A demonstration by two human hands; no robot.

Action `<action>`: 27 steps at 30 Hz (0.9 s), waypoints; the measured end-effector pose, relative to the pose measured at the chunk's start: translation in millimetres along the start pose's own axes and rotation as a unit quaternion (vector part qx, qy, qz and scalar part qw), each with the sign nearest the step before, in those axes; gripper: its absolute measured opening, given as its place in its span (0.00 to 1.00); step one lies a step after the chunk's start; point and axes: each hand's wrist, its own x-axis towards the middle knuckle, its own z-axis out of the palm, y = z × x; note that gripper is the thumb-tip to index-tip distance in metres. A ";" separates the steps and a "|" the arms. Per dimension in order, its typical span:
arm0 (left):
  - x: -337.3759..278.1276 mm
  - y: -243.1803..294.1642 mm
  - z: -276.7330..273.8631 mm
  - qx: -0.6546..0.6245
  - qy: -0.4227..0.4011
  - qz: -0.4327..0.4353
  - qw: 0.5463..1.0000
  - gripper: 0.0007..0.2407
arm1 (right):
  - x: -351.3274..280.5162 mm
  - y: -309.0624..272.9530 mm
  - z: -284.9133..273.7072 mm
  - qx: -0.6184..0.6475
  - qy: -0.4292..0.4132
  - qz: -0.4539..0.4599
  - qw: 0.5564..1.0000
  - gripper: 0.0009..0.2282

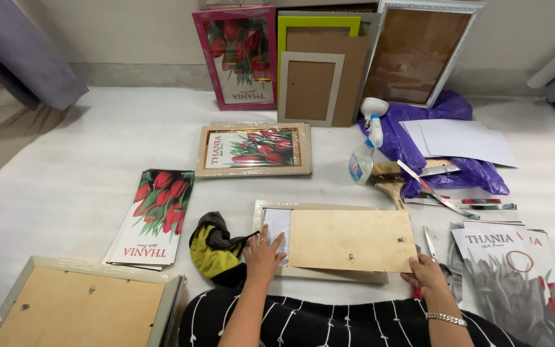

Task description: Cleaning a picture frame with a brush and cloth before inserting a paper liner and wooden backing board.

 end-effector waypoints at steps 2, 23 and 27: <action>1.2 2.0 -3.4 0.007 -0.033 -0.016 0.999 0.25 | -1.8 1.6 2.7 0.000 -0.003 -0.006 1.000 0.16; 3.6 -6.8 3.8 0.008 0.030 -0.009 0.999 0.22 | 10.8 16.1 26.1 -0.047 -0.007 0.012 0.999 0.17; 4.5 -12.5 15.1 0.029 0.086 0.004 0.996 0.23 | 13.7 24.0 27.2 -0.130 -0.003 -0.036 0.991 0.16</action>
